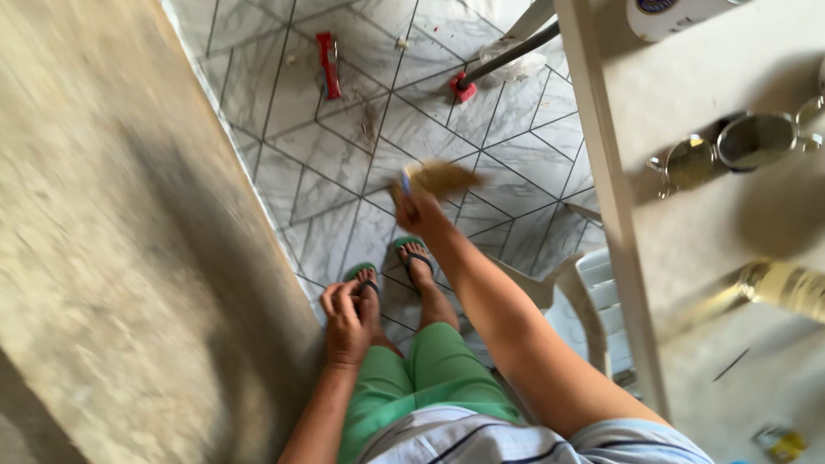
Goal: The person sweeps a tiled floor using a broom, moving around plastic chairs and a table to clean different areas. They also pick up a cloth and a plastic bag from the floor and place them on the table.
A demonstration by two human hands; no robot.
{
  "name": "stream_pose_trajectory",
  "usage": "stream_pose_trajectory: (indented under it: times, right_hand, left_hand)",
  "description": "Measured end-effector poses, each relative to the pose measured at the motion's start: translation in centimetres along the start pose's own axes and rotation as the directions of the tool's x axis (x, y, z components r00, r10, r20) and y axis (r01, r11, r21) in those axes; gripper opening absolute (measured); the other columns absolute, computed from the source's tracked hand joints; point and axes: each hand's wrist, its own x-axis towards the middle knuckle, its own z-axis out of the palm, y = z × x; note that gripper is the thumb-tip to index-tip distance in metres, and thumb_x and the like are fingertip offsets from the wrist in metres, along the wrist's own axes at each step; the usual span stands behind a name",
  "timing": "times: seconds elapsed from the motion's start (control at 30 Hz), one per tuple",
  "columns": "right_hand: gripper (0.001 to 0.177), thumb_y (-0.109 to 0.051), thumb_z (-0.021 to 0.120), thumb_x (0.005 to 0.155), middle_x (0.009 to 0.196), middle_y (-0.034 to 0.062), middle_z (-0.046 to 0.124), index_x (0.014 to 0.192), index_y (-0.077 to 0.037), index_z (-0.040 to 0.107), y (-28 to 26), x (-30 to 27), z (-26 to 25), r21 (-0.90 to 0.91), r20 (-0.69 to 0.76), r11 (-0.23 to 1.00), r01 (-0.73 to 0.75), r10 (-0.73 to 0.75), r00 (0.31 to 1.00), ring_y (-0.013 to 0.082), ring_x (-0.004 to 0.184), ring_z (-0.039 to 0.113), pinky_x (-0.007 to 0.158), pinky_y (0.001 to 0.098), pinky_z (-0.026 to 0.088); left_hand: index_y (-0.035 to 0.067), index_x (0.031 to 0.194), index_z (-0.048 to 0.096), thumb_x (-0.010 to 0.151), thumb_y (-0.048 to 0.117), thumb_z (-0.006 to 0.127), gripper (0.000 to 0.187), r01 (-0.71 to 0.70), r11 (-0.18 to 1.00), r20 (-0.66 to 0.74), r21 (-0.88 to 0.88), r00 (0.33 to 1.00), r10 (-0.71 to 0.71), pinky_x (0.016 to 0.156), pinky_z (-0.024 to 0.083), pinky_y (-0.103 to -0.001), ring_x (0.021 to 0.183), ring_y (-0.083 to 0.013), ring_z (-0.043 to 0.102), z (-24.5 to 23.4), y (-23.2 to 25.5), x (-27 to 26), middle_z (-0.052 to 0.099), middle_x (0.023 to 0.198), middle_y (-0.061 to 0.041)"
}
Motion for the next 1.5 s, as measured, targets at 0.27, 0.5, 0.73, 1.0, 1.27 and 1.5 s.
stream_pose_trajectory:
  times: [0.27, 0.5, 0.73, 1.0, 1.27, 1.5]
  right_hand:
    - [0.04, -0.023, 0.048, 0.094, 0.066, 0.0045, 0.051, 0.134, -0.028, 0.048, -4.3, -5.4, 2.2, -0.292, 0.12, 0.944, 0.155, -0.124, 0.985, 0.0166, 0.045, 0.045, 0.036, 0.0317, 0.036]
    - [0.062, -0.009, 0.056, 0.094, 0.101, 0.0175, 0.064, 0.154, -0.013, 0.041, 7.1, -14.8, -11.6, -0.966, 0.129, 0.091, 0.243, -0.644, 0.754, 0.0288, 0.089, 0.063, 0.077, 0.0411, 0.051]
    - [0.049, -0.008, 0.049, 0.096, 0.072, 0.0093, 0.05, 0.143, -0.021, 0.043, 12.3, -20.7, -16.2, -0.462, -0.386, 0.886, 0.036, -0.238, 0.891, 0.0239, 0.05, 0.044, 0.04, 0.0378, 0.036]
    - [0.012, -0.008, 0.051, 0.099, 0.063, 0.0031, 0.044, 0.104, -0.017, 0.045, -6.8, -4.2, -13.6, -0.116, -0.187, 0.988, 0.1, -0.12, 0.975, 0.0147, 0.044, 0.037, 0.037, 0.0285, 0.031]
    - [0.013, -0.014, 0.053, 0.109, 0.061, 0.0014, 0.039, 0.097, -0.01, 0.055, -17.6, -10.0, -17.2, 0.133, 0.537, 0.957, 0.257, -0.288, 0.793, 0.0119, 0.043, 0.034, 0.038, 0.0274, 0.032]
    - [0.057, -0.002, 0.056, 0.091, 0.067, 0.0031, 0.05, 0.144, -0.023, 0.054, -12.4, -13.6, -18.0, -0.786, -0.426, 0.619, -0.004, -0.536, 0.729, 0.0166, 0.041, 0.047, 0.036, 0.0335, 0.04]
  left_hand:
    - [0.0, 0.134, 0.05, 0.093, 0.006, 0.069, 0.045, -0.001, 1.0, -0.103, 0.022, 0.995, 0.003, 0.089, 0.053, -0.044, 0.113, -0.0405, 0.056, 2.8, 4.7, -2.1, 0.044, 0.132, -0.025]
    - [0.001, 0.135, 0.051, 0.088, -0.002, 0.067, 0.05, 0.041, 0.999, -0.056, 0.007, 0.998, -0.041, 0.087, 0.054, -0.041, 0.101, -0.0319, 0.061, 3.3, 5.2, -1.5, 0.044, 0.133, -0.022]
    - [0.0, 0.133, 0.051, 0.086, -0.006, 0.066, 0.05, 0.039, 0.994, 0.034, -0.107, 0.999, -0.035, 0.082, 0.058, -0.037, 0.092, -0.0256, 0.066, 5.2, 5.4, 0.2, 0.043, 0.133, -0.019]
    - [0.002, 0.131, 0.052, 0.085, -0.005, 0.067, 0.049, 0.066, 0.994, 0.067, -0.089, 0.996, -0.06, 0.079, 0.06, -0.037, 0.092, -0.0261, 0.068, 5.7, 4.1, 0.3, 0.044, 0.132, -0.018]
    - [0.001, 0.131, 0.051, 0.083, -0.006, 0.067, 0.051, 0.098, 0.992, 0.097, -0.075, 0.991, -0.09, 0.08, 0.061, -0.037, 0.093, -0.0268, 0.068, 5.9, 2.8, 0.0, 0.044, 0.131, -0.018]
    - [0.001, 0.132, 0.049, 0.082, -0.007, 0.069, 0.054, 0.066, 0.994, 0.063, -0.087, 0.996, -0.061, 0.079, 0.06, -0.036, 0.084, -0.0231, 0.067, 5.9, 3.4, 0.6, 0.044, 0.13, -0.018]
